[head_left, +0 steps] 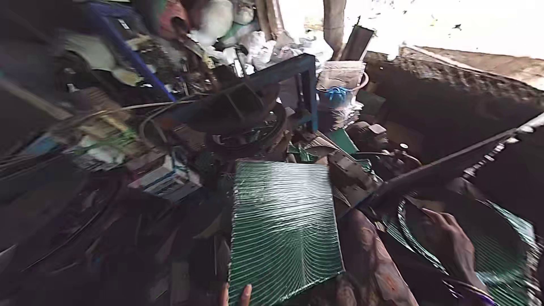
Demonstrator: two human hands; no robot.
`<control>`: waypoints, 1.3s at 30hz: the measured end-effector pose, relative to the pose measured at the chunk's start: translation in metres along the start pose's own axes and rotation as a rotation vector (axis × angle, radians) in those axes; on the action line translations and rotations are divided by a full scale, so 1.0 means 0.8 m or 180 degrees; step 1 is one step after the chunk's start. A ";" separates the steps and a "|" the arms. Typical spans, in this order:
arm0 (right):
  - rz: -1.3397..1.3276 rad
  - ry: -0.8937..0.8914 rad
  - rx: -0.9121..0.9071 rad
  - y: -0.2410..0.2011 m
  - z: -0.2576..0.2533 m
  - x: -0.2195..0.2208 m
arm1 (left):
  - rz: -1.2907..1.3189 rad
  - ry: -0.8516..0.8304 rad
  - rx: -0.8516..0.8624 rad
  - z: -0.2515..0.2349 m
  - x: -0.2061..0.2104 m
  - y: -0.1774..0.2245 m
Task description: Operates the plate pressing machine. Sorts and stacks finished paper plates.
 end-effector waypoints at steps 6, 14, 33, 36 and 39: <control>-0.0457 0.0701 -0.0160 -0.022 -0.017 -0.032 | 0.1254 0.0222 -0.0117 -0.110 -0.017 0.055; -0.0655 0.0631 -0.0361 -0.060 -0.001 -0.026 | 0.1544 0.0721 -0.0255 -0.428 0.010 0.061; -0.0624 0.0874 -0.0482 -0.227 -0.153 -0.042 | 0.0924 0.0537 -0.0338 -0.492 -0.004 0.056; -0.0280 0.0186 -0.0567 -0.265 -0.188 -0.007 | 0.1702 0.0789 -0.0385 -0.477 -0.003 0.054; 0.0139 0.0273 -0.0912 -0.295 -0.220 0.040 | 0.2292 0.1136 -0.0513 -0.422 0.004 0.029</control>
Point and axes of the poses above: each hand's wrist, its own z-axis away from the middle knuckle, its own x-axis out of the palm, y = z × x, the point moved 9 cm from there along -z, towards the middle knuckle, and after that the axes turned 9 degrees about z, right-handed, at the moved point
